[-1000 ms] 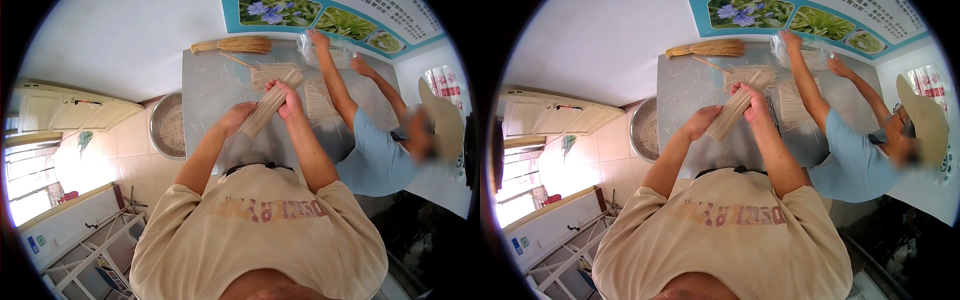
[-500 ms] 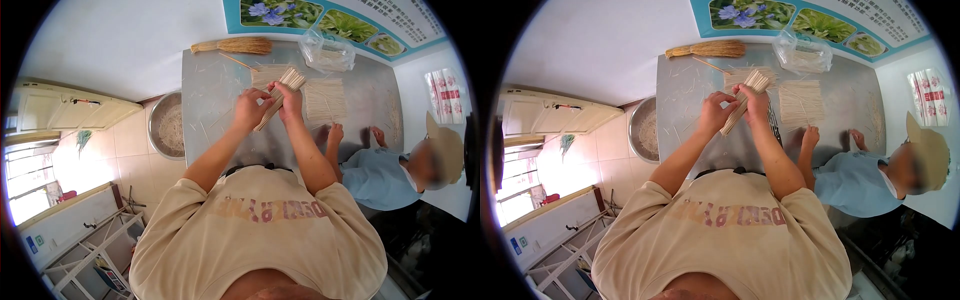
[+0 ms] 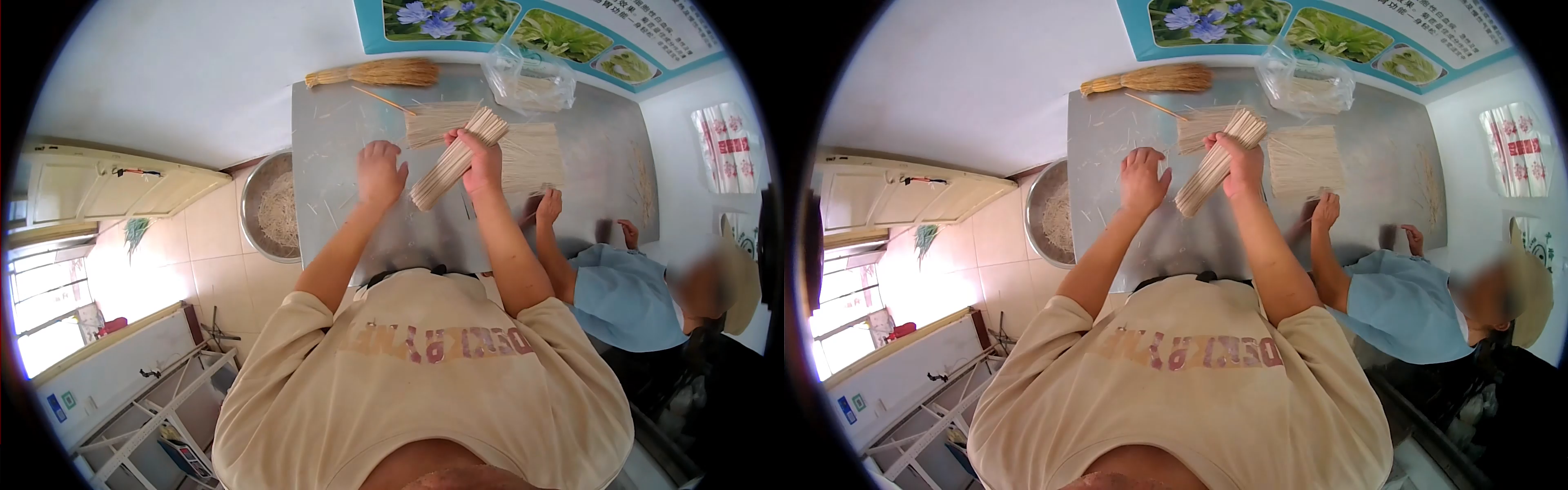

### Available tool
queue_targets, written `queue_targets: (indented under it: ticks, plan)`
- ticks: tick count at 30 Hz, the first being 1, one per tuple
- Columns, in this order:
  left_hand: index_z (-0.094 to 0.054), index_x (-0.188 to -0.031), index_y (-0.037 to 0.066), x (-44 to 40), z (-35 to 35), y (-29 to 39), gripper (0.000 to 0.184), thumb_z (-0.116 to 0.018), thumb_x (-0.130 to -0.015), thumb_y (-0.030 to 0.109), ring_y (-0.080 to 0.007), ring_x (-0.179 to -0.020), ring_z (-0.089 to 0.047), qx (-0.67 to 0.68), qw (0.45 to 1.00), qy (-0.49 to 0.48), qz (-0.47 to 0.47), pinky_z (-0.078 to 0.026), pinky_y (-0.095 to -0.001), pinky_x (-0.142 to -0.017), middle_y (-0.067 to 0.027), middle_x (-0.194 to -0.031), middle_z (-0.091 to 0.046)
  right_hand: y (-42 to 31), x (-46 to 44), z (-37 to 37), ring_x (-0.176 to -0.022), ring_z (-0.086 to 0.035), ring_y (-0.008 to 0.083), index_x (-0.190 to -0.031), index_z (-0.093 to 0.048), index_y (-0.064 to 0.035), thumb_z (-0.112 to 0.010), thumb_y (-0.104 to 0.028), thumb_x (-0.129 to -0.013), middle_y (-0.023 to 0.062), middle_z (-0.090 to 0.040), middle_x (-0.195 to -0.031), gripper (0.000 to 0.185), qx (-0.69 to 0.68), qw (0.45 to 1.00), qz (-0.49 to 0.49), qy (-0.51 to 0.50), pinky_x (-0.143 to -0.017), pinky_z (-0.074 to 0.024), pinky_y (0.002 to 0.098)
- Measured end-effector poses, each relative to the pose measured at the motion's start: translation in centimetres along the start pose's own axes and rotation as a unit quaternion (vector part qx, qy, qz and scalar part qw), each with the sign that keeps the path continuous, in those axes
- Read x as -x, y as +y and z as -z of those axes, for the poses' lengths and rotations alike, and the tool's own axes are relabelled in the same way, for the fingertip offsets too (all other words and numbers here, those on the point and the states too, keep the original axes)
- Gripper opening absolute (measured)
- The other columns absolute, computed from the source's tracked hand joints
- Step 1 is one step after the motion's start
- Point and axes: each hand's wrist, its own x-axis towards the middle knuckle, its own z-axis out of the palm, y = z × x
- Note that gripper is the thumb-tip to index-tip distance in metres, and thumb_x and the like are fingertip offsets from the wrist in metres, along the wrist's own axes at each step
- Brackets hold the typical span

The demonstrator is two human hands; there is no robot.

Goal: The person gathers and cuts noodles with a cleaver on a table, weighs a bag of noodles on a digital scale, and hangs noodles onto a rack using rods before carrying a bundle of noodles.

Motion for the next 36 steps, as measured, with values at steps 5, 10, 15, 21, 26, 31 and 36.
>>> queue_targets:
  ticks: [5,10,15,21,26,31,36]
  plan:
    - [-0.062,-0.12,0.003,-1.0,1.0,2.8,0.046,-0.073,-0.089,0.035,-0.022,-0.096,-0.065,0.48,0.768,-0.331,0.265,-0.05,-0.0378,-0.087,-0.0091,-0.109,-0.068,0.9,-1.7,3.4,-0.098,-0.065,0.0276,-0.109,-0.058,0.0014,-0.068,-0.012,-0.087,0.0156,-0.066,-0.106,0.027,-0.07,0.982,-0.159,-0.079,-0.092,-0.0538,0.0409]
    - [-0.058,-0.123,-0.002,-0.3,1.1,4.4,0.046,-0.074,-0.087,0.022,-0.0233,-0.099,-0.068,0.578,0.574,-0.478,0.328,-0.053,-0.0367,-0.09,-0.0138,-0.112,-0.067,1.6,-0.1,3.9,-0.136,-0.043,0.0393,-0.141,-0.04,0.0036,-0.057,-0.035,-0.095,0.0274,-0.046,-0.142,0.062,-0.232,0.93,-0.22,-0.18,-0.114,-0.0345,0.0536]
    - [-0.053,-0.129,-0.003,1.1,0.1,3.1,0.048,-0.068,-0.09,0.021,-0.0252,-0.104,-0.067,0.585,0.52,-0.473,0.404,-0.053,-0.0401,-0.092,-0.0142,-0.116,-0.066,2.5,0.6,4.5,-0.136,-0.042,0.0419,-0.145,-0.034,0.0048,-0.052,-0.043,-0.095,0.0293,-0.045,-0.142,0.071,-0.271,0.918,-0.219,-0.191,-0.113,-0.0342,0.0554]
    - [-0.051,-0.131,-0.004,0.7,1.1,2.3,0.046,-0.058,-0.094,0.023,-0.0259,-0.108,-0.065,0.647,0.42,-0.447,0.453,-0.052,-0.0416,-0.095,-0.0153,-0.12,-0.064,3.0,-0.3,4.7,-0.134,-0.043,0.0439,-0.148,-0.031,0.0043,-0.051,-0.044,-0.095,0.0309,-0.044,-0.142,0.074,-0.295,0.911,-0.194,-0.214,-0.11,-0.0375,0.0546]
    - [-0.05,-0.131,-0.005,0.0,1.0,1.8,0.045,-0.056,-0.094,0.022,-0.0263,-0.108,-0.065,0.637,0.442,-0.458,0.435,-0.052,-0.0414,-0.096,-0.0161,-0.121,-0.064,2.8,-0.7,4.7,-0.121,-0.056,0.0415,-0.139,-0.045,0.0039,-0.054,-0.04,-0.095,0.0263,-0.056,-0.132,0.063,-0.3,0.917,-0.198,-0.171,-0.105,-0.0439,0.0523]
    - [-0.052,-0.127,-0.004,-0.7,0.7,2.5,0.043,-0.06,-0.092,0.02,-0.0252,-0.1,-0.066,0.663,0.4,-0.492,0.399,-0.055,-0.0393,-0.089,-0.0152,-0.113,-0.066,2.9,-0.8,4.6,-0.11,-0.062,0.0355,-0.133,-0.051,0.0013,-0.056,-0.038,-0.095,0.0208,-0.062,-0.122,0.056,-0.31,0.925,-0.184,-0.116,-0.098,-0.0486,0.0498]
    - [-0.056,-0.114,0.001,-0.5,-0.1,5.3,0.036,-0.071,-0.082,0.011,-0.0186,-0.077,-0.065,0.499,0.659,-0.48,0.292,-0.055,-0.0355,-0.071,-0.0092,-0.095,-0.064,4.8,-1.9,3.9,-0.109,-0.062,0.0313,-0.132,-0.051,0.0017,-0.059,-0.042,-0.095,0.018,-0.064,-0.115,0.058,-0.246,0.96,-0.134,-0.025,-0.096,-0.0498,0.0453]
